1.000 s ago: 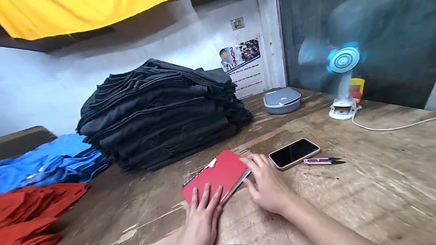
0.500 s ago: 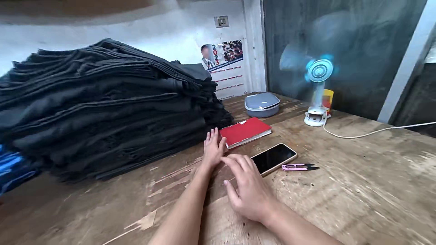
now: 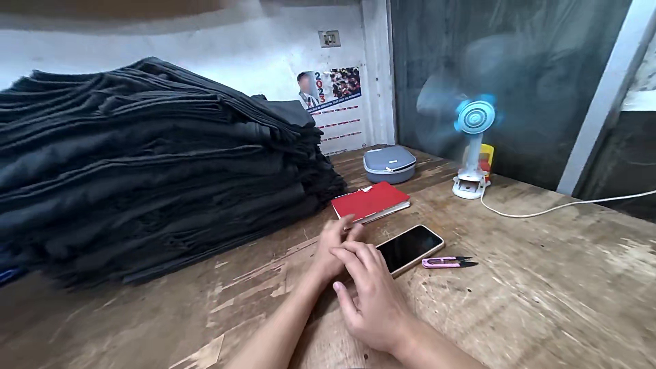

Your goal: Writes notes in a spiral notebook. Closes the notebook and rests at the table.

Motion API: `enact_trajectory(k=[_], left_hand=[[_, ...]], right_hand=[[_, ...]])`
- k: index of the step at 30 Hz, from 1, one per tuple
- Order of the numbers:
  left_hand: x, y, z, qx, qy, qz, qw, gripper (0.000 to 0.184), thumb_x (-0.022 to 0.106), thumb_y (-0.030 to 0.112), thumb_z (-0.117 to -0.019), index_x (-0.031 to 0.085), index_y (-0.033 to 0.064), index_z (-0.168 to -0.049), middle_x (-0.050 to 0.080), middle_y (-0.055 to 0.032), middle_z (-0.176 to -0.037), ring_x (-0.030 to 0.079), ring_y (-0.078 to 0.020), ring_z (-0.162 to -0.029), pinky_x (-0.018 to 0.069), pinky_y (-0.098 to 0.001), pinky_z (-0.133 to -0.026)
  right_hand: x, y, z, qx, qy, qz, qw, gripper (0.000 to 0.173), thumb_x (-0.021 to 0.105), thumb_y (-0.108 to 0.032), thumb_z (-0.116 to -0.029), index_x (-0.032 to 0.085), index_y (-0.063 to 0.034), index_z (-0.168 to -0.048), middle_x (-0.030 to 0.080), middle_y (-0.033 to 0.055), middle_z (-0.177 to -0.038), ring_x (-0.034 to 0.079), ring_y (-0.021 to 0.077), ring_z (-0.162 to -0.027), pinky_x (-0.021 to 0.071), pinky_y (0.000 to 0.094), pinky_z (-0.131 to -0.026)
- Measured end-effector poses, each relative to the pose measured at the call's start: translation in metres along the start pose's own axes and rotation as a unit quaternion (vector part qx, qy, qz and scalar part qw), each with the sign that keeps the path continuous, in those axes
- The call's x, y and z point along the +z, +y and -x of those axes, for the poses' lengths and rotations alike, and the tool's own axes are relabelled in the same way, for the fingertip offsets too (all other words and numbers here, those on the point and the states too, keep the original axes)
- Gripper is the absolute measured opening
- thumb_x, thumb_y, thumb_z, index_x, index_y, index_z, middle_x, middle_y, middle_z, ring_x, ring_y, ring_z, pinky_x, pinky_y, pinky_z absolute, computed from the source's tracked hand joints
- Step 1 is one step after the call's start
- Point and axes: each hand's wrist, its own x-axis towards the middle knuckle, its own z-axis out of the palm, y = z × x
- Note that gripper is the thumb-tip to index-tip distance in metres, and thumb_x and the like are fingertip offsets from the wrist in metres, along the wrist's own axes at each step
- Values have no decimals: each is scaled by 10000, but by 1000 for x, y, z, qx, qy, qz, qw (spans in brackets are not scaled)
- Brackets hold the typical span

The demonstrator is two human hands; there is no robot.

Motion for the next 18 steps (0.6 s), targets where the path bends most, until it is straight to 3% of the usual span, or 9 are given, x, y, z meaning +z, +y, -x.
enact_trajectory(k=[2, 4, 6, 8, 11, 12, 14, 16, 18], left_hand=[[15, 49, 15, 20, -40, -28, 999, 510, 617, 374, -991, 612, 108, -1427, 668, -105, -1359, 611, -224, -1273, 457, -419, -1107], [5, 118, 25, -58, -266, -248, 930, 765, 546, 631, -971, 332, 290, -1622, 364, -2, -1661, 337, -210, -1527, 258, -436, -1239], [3, 145, 14, -100, -356, -336, 866, 711, 460, 683, -986, 228, 465, -1622, 242, 48, -1710, 306, -251, -1534, 280, -511, -1208], [5, 143, 10, -85, -362, -391, 842, 632, 331, 683, -1021, 168, 529, -1612, 251, -23, -1706, 369, -325, -1485, 338, -567, -1141], [18, 110, 18, -30, -203, -389, 898, 578, 403, 605, -1032, 313, 492, -1591, 437, -162, -1594, 493, -412, -1379, 402, -604, -1082], [25, 97, 18, -14, -127, -350, 928, 550, 477, 547, -1028, 393, 468, -1566, 467, -193, -1559, 468, -430, -1397, 342, -617, -1140], [49, 49, 3, 104, 91, -255, 957, 473, 577, 440, -978, 630, 316, -1431, 588, -317, -1359, 550, -545, -1240, 377, -716, -1027], [62, 21, -27, 118, 187, -231, 947, 490, 484, 484, -1009, 633, 280, -1429, 574, -340, -1343, 542, -584, -1204, 378, -762, -960], [61, 18, -52, 65, 183, -205, 959, 514, 455, 467, -1046, 548, 262, -1508, 513, -366, -1391, 485, -605, -1249, 346, -774, -974]], right_hand=[[-1, 3, 0, -23, 26, 10, 999, 480, 603, -274, -933, 645, -157, -1396, 647, 56, -1368, 586, 243, -1280, 472, 466, -1084], [-2, 3, 1, -35, 46, 2, 998, 469, 593, -268, -943, 642, -145, -1393, 651, 57, -1352, 588, 244, -1287, 452, 506, -1119], [-3, 2, 1, -41, 56, 3, 998, 468, 579, -276, -948, 640, -149, -1394, 654, 51, -1351, 592, 246, -1288, 437, 531, -1126], [-4, 0, 1, -45, 53, 5, 998, 468, 576, -282, -952, 638, -153, -1398, 656, 49, -1359, 591, 263, -1302, 409, 582, -1142], [-2, 0, 1, -55, 45, 12, 997, 462, 566, -297, -940, 662, -179, -1376, 665, 46, -1362, 577, 290, -1333, 332, 666, -1162], [-1, 2, 0, -66, 48, 16, 997, 455, 560, -295, -938, 671, -179, -1364, 670, 52, -1353, 587, 288, -1319, 374, 631, -1146], [-2, 4, -1, -91, 55, 8, 994, 446, 558, -273, -945, 676, -155, -1358, 667, 76, -1334, 608, 268, -1256, 486, 495, -1068], [-2, 4, -3, -103, 71, -2, 992, 439, 564, -251, -940, 683, -136, -1347, 666, 94, -1322, 621, 258, -1219, 521, 427, -1020], [-3, 3, -4, -101, 73, 0, 992, 433, 566, -242, -943, 683, -139, -1347, 665, 92, -1326, 623, 252, -1211, 524, 410, -1009]])
